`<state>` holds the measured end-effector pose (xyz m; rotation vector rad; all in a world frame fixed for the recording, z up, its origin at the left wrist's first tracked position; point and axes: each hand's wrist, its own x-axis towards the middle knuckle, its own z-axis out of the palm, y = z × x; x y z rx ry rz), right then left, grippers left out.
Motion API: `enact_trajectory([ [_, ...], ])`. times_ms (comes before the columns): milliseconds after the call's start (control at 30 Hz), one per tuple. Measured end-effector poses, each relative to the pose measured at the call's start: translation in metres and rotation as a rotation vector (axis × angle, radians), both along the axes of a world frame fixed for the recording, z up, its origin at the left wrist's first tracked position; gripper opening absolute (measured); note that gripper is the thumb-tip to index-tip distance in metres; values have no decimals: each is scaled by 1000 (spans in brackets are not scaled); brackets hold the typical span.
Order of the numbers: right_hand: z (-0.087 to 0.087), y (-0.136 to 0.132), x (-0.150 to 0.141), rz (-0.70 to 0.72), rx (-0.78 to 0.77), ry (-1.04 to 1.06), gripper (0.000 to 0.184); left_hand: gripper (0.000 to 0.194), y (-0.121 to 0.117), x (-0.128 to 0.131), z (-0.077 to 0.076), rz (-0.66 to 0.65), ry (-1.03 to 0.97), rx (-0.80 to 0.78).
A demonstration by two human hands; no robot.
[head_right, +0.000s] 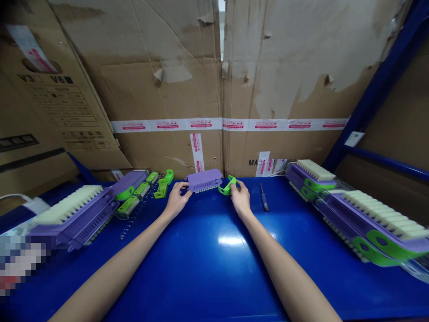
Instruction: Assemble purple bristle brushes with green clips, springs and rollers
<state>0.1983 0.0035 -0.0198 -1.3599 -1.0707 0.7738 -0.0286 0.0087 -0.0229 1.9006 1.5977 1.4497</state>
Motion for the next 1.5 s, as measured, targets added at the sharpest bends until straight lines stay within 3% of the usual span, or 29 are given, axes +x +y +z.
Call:
enact_trajectory([
  [267,1,0,0,-6,-10,25,46,16,7,-4,-5,-143,2,-44],
  [600,1,1,1,-56,-23,43,52,12,1,-4,0,-269,52,-88],
  [767,0,1,1,-35,-18,31,49,41,-1,0,-2,-170,-75,-114],
  [1100,5,-3,2,111,11,-46,41,85,-3,4,-2,-162,-177,-146],
  [1233,6,-5,2,160,29,-62,40,80,-3,2,0,-241,-145,-145],
  [1333,6,-4,2,121,27,-52,40,71,-3,2,1,-268,-151,-145],
  [1500,5,-3,1,53,17,-13,43,86,-3,1,4,-264,-190,-185],
])
